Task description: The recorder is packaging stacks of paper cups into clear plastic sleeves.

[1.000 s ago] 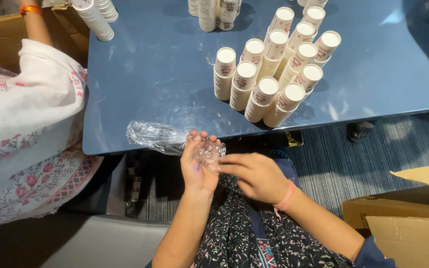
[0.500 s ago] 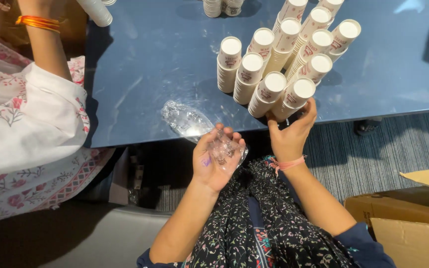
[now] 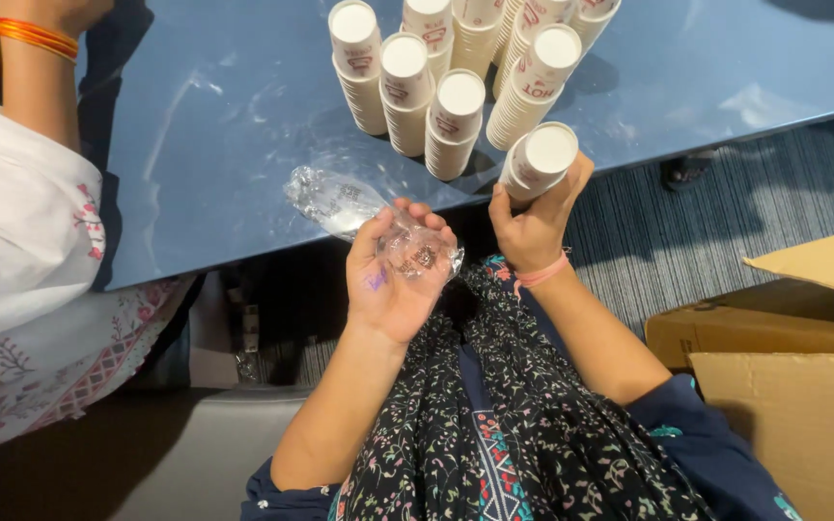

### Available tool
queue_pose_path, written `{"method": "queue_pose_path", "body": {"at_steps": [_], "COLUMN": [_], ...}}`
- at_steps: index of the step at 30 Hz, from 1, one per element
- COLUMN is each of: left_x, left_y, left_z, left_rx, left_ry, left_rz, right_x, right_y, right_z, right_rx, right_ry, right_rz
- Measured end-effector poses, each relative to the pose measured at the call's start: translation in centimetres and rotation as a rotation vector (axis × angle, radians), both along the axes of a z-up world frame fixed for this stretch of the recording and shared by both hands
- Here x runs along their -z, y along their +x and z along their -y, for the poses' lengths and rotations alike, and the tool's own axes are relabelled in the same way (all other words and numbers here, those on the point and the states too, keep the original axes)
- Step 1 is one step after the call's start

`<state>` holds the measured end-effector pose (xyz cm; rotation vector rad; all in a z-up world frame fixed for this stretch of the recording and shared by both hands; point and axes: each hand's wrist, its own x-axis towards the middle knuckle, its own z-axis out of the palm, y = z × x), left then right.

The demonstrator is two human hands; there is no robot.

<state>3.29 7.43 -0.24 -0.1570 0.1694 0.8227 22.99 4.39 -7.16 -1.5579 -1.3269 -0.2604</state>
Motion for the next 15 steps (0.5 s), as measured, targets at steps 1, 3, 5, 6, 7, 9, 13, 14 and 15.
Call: {"method": "queue_pose_path", "body": {"at_steps": [1,3,5,6,7,9,13,14,15], "left_x": [0.1,0.2,0.2,0.1,0.0,-0.1,0.1,0.1,0.2], "left_y": [0.1,0.3,0.5,0.7,0.8,0.8,1.0,1.0,1.0], "left_z": [0.0,0.4,0.6,0.5,0.6,0.8,1.2,1.3,1.5], "left_rx": [0.002,0.031,0.050,0.060,0.066,0.017,0.008,-0.009,-0.026], "left_ry": [-0.005,-0.023,-0.015,-0.002,-0.003,0.077,0.117,0.159,0.200], "left_rz": [-0.003,-0.009,-0.013,-0.015,-0.017,-0.152,-0.221,-0.217,-0.214], "right_x": [0.2,0.7,-1.6,-2.9,-4.3,-6.9,-6.8,-7.0,-7.2], "right_y": [0.3,0.6,0.2,0.0,-0.3,-1.0,-1.5,-1.7,-2.0], "right_z": [0.4,1.8,4.2,5.2,6.4,8.9,12.2,12.6,13.1], "right_rx": [0.002,-0.059,-0.145,-0.240,-0.233,-0.281,-0.445,-0.467,-0.489], "right_ry": [-0.005,0.040,0.024,0.012,0.013,-0.174,-0.310,-0.366,-0.422], "right_rz": [-0.003,-0.105,-0.199,-0.292,-0.294,-0.063,-0.125,-0.141,-0.157]}}
